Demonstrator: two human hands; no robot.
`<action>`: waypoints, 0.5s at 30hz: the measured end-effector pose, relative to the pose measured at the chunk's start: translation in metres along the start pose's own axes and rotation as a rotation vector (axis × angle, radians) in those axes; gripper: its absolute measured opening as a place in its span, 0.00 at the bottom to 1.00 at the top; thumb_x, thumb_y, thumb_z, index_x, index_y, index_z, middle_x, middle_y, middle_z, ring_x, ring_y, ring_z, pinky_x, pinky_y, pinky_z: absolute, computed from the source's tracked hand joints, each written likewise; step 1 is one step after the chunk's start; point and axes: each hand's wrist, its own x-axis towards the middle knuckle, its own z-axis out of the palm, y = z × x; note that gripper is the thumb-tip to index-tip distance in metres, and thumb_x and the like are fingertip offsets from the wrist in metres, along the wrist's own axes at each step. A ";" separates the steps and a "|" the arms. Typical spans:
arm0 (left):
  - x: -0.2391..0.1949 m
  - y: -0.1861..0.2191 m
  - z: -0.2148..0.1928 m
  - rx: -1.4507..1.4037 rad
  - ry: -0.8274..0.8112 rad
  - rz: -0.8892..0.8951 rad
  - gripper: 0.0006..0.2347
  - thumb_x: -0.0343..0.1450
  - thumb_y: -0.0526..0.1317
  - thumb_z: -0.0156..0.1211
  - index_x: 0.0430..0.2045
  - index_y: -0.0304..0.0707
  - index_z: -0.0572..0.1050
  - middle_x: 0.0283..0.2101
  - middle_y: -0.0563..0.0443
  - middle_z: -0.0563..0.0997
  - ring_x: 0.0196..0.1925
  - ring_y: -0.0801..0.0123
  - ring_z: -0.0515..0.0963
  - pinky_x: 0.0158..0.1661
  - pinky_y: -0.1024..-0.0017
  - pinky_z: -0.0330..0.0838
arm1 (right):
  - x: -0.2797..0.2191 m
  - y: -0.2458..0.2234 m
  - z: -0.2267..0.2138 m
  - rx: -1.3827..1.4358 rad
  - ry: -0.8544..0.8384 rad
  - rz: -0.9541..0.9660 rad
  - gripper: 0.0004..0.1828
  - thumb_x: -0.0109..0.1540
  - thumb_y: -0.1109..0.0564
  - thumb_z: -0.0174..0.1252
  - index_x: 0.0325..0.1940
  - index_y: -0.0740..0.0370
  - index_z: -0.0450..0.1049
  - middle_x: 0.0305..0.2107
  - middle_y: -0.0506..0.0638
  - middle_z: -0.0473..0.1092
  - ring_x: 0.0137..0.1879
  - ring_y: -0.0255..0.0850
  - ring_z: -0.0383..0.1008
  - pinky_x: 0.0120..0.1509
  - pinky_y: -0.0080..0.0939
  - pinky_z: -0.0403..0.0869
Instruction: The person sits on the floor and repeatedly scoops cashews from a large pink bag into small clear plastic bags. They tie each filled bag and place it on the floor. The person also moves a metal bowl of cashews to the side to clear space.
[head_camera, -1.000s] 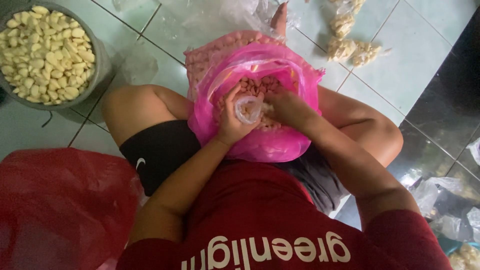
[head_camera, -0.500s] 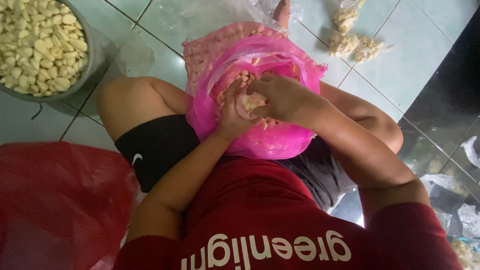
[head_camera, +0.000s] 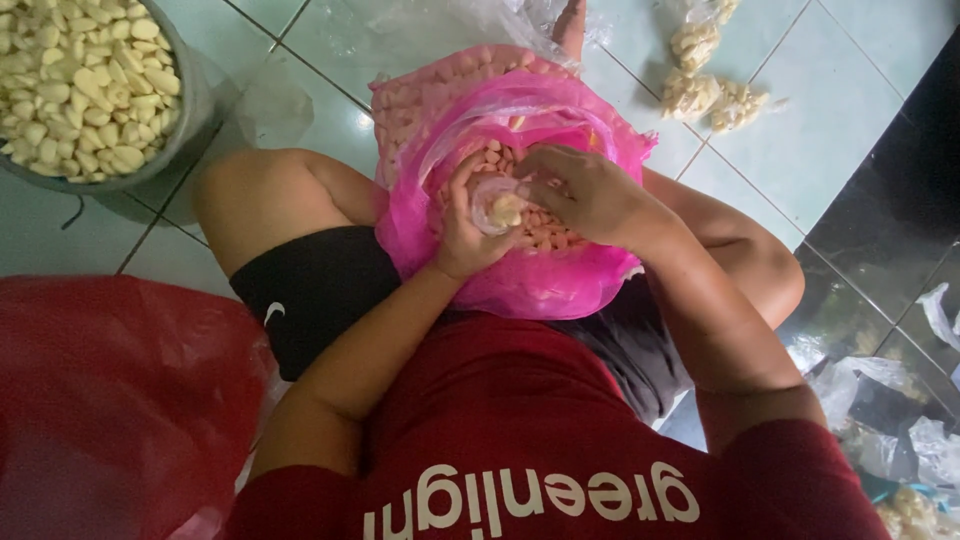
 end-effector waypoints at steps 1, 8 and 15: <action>-0.001 0.001 -0.002 0.062 0.011 -0.023 0.43 0.59 0.33 0.77 0.70 0.35 0.57 0.50 0.39 0.79 0.55 0.51 0.80 0.60 0.57 0.72 | -0.001 0.014 0.009 0.024 0.035 0.018 0.14 0.71 0.48 0.51 0.55 0.58 0.71 0.45 0.64 0.75 0.53 0.67 0.76 0.55 0.66 0.74; 0.000 0.006 0.007 0.089 -0.056 -0.127 0.41 0.64 0.39 0.70 0.72 0.36 0.51 0.67 0.26 0.64 0.72 0.38 0.64 0.71 0.47 0.54 | 0.004 0.082 0.078 0.754 0.212 0.259 0.23 0.63 0.58 0.57 0.63 0.63 0.67 0.30 0.49 0.73 0.35 0.38 0.77 0.38 0.35 0.81; 0.025 0.010 0.001 -0.249 -0.433 -0.234 0.37 0.68 0.41 0.68 0.71 0.34 0.55 0.69 0.35 0.63 0.74 0.52 0.60 0.73 0.52 0.49 | -0.004 0.059 0.046 1.060 0.312 0.220 0.20 0.64 0.61 0.63 0.58 0.66 0.68 0.37 0.47 0.66 0.42 0.37 0.76 0.43 0.41 0.85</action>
